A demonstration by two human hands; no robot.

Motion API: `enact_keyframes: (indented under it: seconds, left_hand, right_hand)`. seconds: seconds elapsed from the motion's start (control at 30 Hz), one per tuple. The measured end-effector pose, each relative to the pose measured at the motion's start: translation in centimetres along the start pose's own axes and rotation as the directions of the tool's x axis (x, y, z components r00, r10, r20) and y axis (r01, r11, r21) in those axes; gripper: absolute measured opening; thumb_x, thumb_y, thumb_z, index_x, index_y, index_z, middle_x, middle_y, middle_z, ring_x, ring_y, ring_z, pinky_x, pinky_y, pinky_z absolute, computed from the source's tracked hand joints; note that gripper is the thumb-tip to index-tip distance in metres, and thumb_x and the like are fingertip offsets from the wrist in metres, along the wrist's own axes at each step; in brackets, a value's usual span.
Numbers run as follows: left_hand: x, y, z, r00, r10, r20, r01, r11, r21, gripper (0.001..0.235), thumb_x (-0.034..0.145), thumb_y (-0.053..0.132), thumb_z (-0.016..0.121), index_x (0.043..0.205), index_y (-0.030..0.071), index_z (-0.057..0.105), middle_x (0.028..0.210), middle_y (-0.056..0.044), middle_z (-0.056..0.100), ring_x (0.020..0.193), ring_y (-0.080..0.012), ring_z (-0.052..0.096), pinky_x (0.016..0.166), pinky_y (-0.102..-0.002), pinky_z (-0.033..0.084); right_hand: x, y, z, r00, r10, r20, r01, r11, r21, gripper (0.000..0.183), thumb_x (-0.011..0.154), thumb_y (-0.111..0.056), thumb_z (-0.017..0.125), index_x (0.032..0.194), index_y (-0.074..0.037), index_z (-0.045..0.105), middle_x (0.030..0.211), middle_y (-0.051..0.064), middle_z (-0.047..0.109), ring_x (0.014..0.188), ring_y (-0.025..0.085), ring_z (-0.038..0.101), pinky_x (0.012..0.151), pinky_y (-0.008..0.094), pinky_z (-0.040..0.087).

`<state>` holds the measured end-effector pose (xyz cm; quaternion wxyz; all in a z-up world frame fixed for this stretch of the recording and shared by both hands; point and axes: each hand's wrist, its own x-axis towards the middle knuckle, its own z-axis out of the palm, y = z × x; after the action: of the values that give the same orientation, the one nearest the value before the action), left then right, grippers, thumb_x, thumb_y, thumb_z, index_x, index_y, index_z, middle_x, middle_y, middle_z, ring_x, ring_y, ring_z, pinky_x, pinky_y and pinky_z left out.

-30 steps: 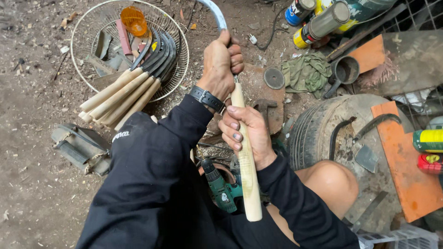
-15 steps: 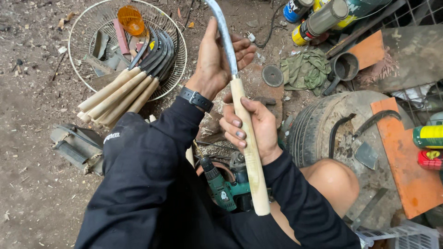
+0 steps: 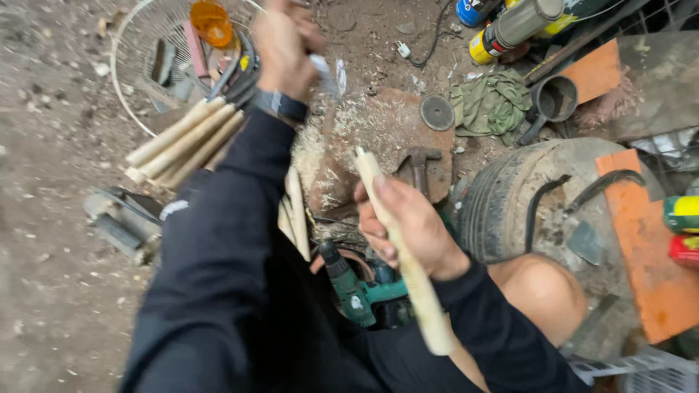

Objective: The person drills holes into wooden handles, inserts metal sickle blades, and hammers them into place. The person repeats this process for multiple handles, assembling them into finished sickles.

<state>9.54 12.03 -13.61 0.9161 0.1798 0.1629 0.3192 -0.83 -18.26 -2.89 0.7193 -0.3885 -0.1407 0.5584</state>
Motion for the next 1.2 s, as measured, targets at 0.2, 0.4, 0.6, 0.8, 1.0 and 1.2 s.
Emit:
enact_keyframes:
  seconds: [0.2, 0.4, 0.6, 0.8, 1.0, 1.2]
  left_hand:
    - [-2.7, -7.6, -5.9, 0.939, 0.223, 0.261, -0.301, 0.173, 0.938, 0.027, 0.088, 0.015, 0.064, 0.105, -0.006, 0.067, 0.085, -0.025, 0.073, 0.074, -0.0339, 0.072, 0.069, -0.048, 0.056]
    - [-9.7, -14.0, -9.1, 0.948, -0.148, 0.282, -0.314, -0.285, 0.905, 0.064, 0.073, 0.003, 0.069, 0.136, 0.005, 0.054, 0.109, -0.034, 0.061, 0.091, -0.0534, 0.064, 0.079, -0.058, 0.053]
    - [-9.8, -13.2, -8.7, 0.917, -0.275, 0.288, -0.383, -0.408, 0.829, 0.043, 0.085, -0.002, 0.061, 0.127, 0.007, 0.061, 0.113, -0.027, 0.061, 0.091, -0.045, 0.068, 0.077, -0.055, 0.057]
    - [-9.1, -13.8, -11.1, 0.884, -0.259, 0.388, -0.467, -0.485, 0.74, 0.045, 0.084, -0.006, 0.057, 0.126, 0.008, 0.064, 0.108, -0.02, 0.064, 0.103, -0.0385, 0.063, 0.08, -0.05, 0.058]
    - [-11.3, -10.9, -6.5, 0.866, 0.019, 0.5, -0.46, -0.362, 0.811, 0.034, 0.093, 0.014, 0.066, 0.124, -0.001, 0.064, 0.104, -0.025, 0.062, 0.098, -0.0382, 0.061, 0.081, -0.048, 0.054]
    - [-20.4, -5.4, -1.6, 0.665, -0.718, -0.207, 0.739, 0.59, 0.327, 0.039, 0.105, 0.034, 0.043, 0.124, 0.002, 0.053, 0.105, -0.017, 0.066, 0.082, -0.0249, 0.069, 0.073, -0.041, 0.059]
  right_hand:
    - [-1.5, -0.9, -0.8, 0.905, -0.426, 0.026, 0.214, 0.399, -0.892, 0.024, 0.096, -0.003, 0.069, 0.119, -0.002, 0.062, 0.115, 0.01, 0.065, 0.109, 0.021, 0.062, 0.094, 0.033, 0.052]
    - [-2.7, -0.4, -0.9, 0.839, -0.522, 0.151, 0.166, -0.018, -0.986, 0.038, 0.083, 0.01, 0.071, 0.118, -0.002, 0.065, 0.124, 0.012, 0.069, 0.118, 0.032, 0.065, 0.098, 0.038, 0.055]
    - [-3.7, -0.4, -1.1, 0.823, -0.557, 0.11, 0.13, -0.003, -0.992, 0.038, 0.084, 0.007, 0.075, 0.119, -0.003, 0.064, 0.12, 0.013, 0.069, 0.114, 0.032, 0.066, 0.095, 0.039, 0.055]
    - [-3.9, -0.2, -1.3, 0.81, -0.57, 0.139, 0.141, -0.041, -0.989, 0.04, 0.084, 0.005, 0.077, 0.121, -0.003, 0.063, 0.121, 0.013, 0.069, 0.114, 0.032, 0.066, 0.095, 0.039, 0.054]
    - [-3.7, 0.2, -1.5, 0.775, -0.624, 0.099, 0.128, 0.001, -0.992, 0.041, 0.086, 0.008, 0.076, 0.123, -0.007, 0.066, 0.125, 0.013, 0.061, 0.11, 0.03, 0.068, 0.091, 0.035, 0.059]
    - [-3.0, 2.4, -2.6, 0.79, -0.586, 0.181, 0.137, -0.118, -0.983, 0.053, 0.086, 0.009, 0.072, 0.135, -0.008, 0.061, 0.128, 0.015, 0.054, 0.117, 0.034, 0.063, 0.1, 0.039, 0.055]
